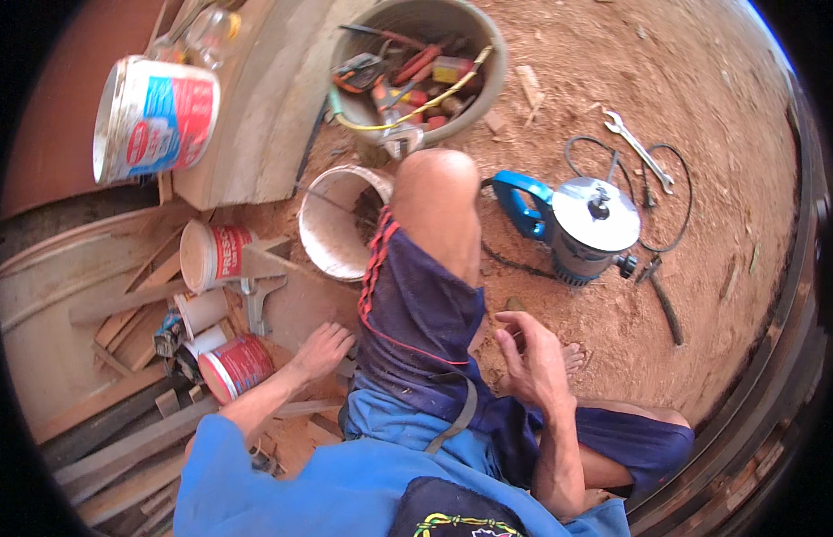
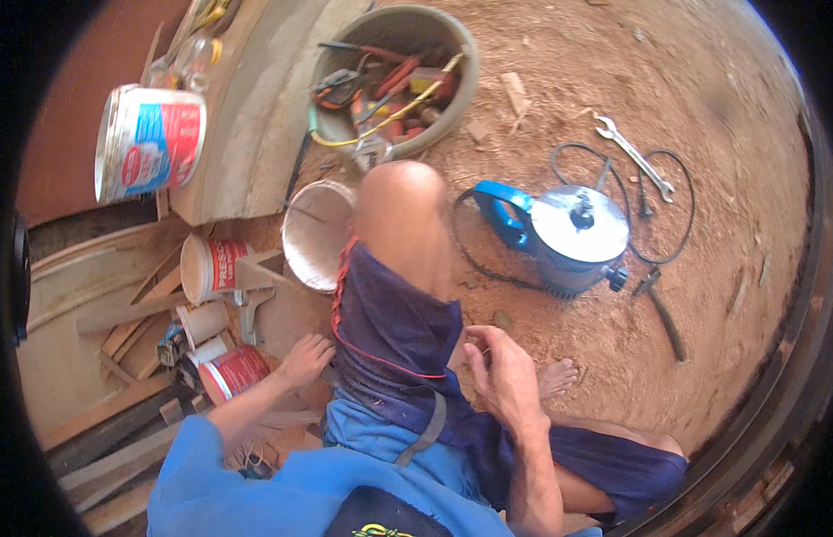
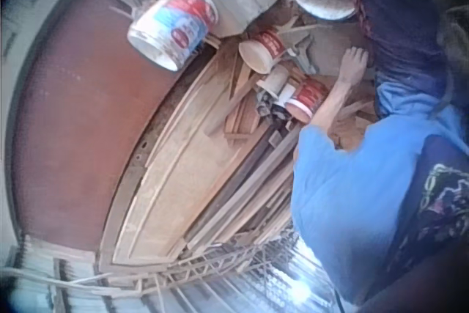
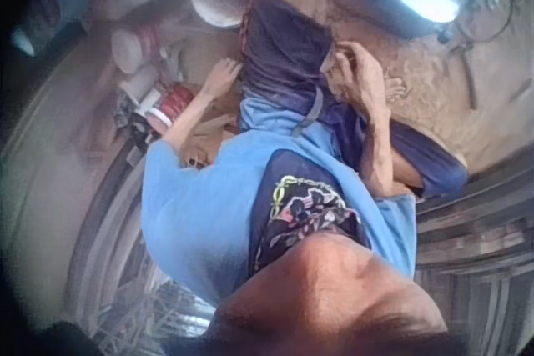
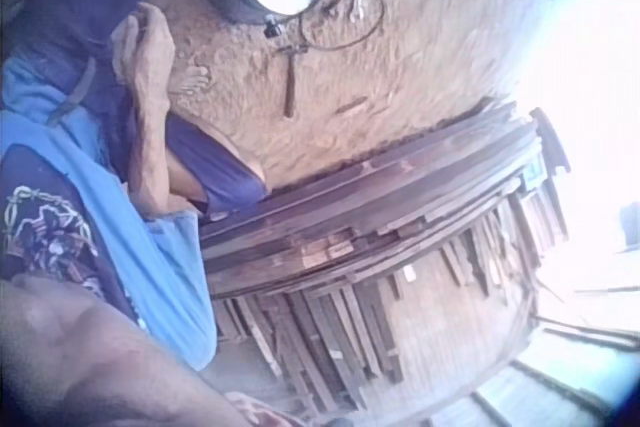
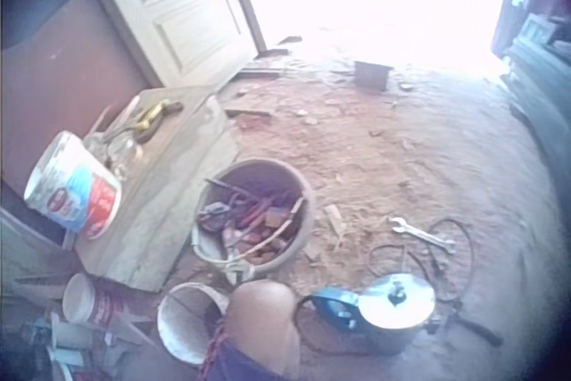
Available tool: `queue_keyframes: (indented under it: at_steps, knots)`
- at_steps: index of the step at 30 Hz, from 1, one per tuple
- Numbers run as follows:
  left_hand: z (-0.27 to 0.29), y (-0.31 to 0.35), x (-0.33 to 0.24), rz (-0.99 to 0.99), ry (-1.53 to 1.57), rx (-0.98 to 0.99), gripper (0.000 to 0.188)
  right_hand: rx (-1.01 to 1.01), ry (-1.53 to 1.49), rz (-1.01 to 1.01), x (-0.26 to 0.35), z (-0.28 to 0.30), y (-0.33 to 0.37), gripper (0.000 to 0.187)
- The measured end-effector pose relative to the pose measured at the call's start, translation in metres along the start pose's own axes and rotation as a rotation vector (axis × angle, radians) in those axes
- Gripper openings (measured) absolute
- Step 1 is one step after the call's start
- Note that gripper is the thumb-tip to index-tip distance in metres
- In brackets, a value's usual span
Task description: The person sits on the ground and repairs a blue electric tool. They use a hammer to tap a metal component, then remove a circular blade and replace it with a new one. They secure the blade using a screwdriver and a wrench, tightening the assembly.
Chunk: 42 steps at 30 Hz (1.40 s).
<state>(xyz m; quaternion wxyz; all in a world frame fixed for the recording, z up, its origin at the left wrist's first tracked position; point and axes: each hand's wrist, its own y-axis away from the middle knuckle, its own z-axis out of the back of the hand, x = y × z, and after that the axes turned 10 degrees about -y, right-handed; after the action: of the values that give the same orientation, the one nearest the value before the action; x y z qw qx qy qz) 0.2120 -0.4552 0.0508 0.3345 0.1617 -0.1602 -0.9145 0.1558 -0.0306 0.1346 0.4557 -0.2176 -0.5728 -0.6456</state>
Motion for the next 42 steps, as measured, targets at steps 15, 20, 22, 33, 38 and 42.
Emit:
queue_keyframes:
  at_steps: [15, 20, 22, 33, 38, 42]
  knots:
    - [0.252, -0.131, -0.009, 0.286, 0.473, -0.412, 0.010, -0.148, -0.545, 0.187, 0.005, 0.030, 0.005, 0.039]
    - [0.255, -0.245, -0.059, -0.054, 0.564, -0.249, 0.014, -0.270, -0.423, 0.341, 0.002, 0.050, 0.007, 0.032]
    - [0.254, -0.275, -0.065, -0.122, 0.595, -0.196, 0.012, -0.365, -0.406, 0.284, -0.003, 0.057, 0.012, 0.025]
    - [0.210, -0.374, -0.080, -0.259, 0.861, 0.204, 0.009, -0.909, -0.148, 0.293, -0.043, 0.077, 0.032, 0.011]
    - [0.164, -0.423, -0.078, 0.271, 0.985, -0.168, 0.036, -1.067, -0.083, 0.065, -0.073, 0.096, 0.037, 0.017]
    - [0.130, -0.443, -0.079, 0.216, 0.884, -0.196, 0.051, -1.175, -0.147, -0.004, -0.085, 0.096, -0.004, 0.023]
